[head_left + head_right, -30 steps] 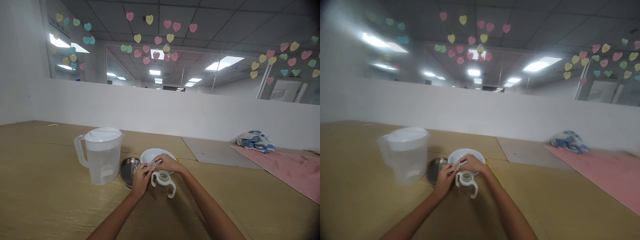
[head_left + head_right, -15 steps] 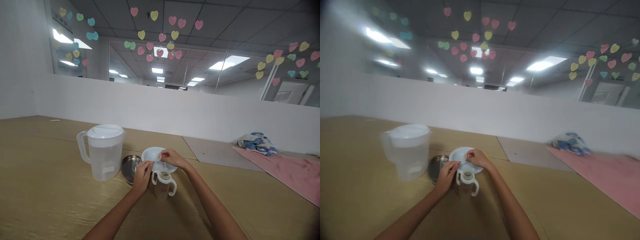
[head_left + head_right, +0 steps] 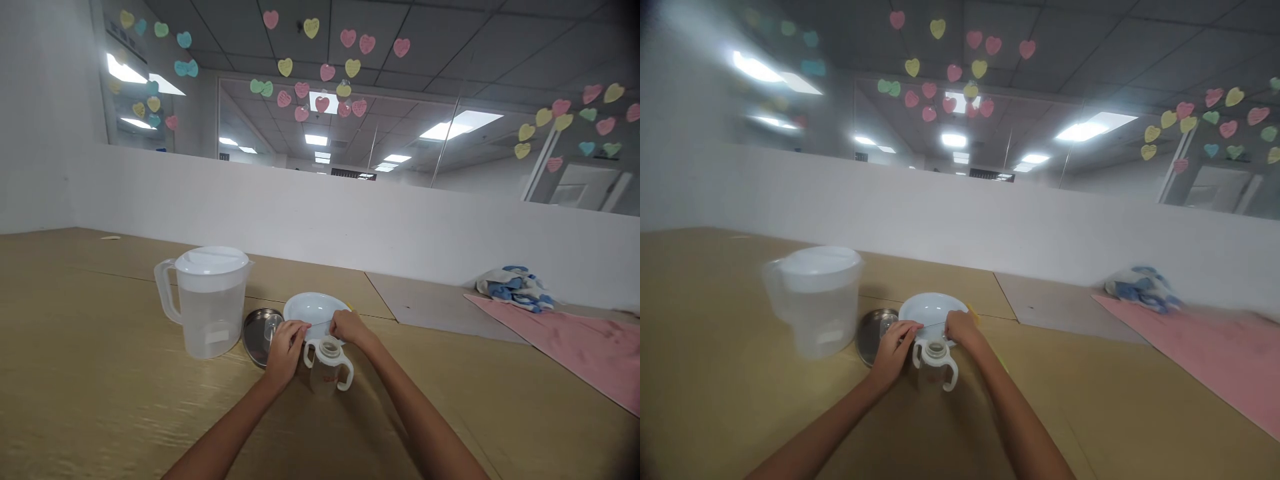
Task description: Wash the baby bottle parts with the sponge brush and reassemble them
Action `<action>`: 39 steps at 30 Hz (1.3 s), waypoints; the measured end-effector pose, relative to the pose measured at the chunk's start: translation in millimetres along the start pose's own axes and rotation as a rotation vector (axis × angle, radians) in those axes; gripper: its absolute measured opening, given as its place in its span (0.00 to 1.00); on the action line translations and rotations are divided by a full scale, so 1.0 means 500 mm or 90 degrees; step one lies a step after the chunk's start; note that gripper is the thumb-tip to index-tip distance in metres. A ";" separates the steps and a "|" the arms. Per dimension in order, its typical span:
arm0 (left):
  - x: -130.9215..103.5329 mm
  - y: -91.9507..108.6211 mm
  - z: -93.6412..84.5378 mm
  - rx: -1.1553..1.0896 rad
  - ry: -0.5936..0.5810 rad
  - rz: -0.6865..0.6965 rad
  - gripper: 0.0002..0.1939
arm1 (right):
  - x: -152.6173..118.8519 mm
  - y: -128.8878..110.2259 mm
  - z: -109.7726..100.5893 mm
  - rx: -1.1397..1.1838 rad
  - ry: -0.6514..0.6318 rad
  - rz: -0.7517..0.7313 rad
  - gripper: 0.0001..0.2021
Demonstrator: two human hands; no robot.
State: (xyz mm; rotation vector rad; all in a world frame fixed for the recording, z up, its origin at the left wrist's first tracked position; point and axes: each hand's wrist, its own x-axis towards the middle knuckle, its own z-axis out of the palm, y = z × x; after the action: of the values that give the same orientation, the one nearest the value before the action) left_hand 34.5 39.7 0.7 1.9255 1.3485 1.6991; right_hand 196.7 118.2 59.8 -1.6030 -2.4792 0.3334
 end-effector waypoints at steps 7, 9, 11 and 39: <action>-0.001 0.001 0.000 0.006 0.000 0.000 0.16 | -0.003 -0.004 -0.002 0.209 -0.054 -0.090 0.06; -0.001 0.000 0.001 0.003 0.003 -0.001 0.16 | 0.000 -0.008 -0.010 0.285 -0.023 -0.099 0.06; -0.001 0.001 0.001 -0.002 0.011 -0.010 0.16 | 0.002 -0.016 -0.022 0.350 0.023 -0.099 0.09; 0.012 -0.047 0.003 -0.081 0.250 -0.194 0.20 | -0.093 -0.037 -0.140 0.226 -0.207 -0.245 0.15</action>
State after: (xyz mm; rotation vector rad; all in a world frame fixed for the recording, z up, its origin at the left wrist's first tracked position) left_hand 24.3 57.5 -12.0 1.2802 1.5251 2.0093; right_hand 217.6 75.1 131.3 -0.9718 -2.6835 0.9727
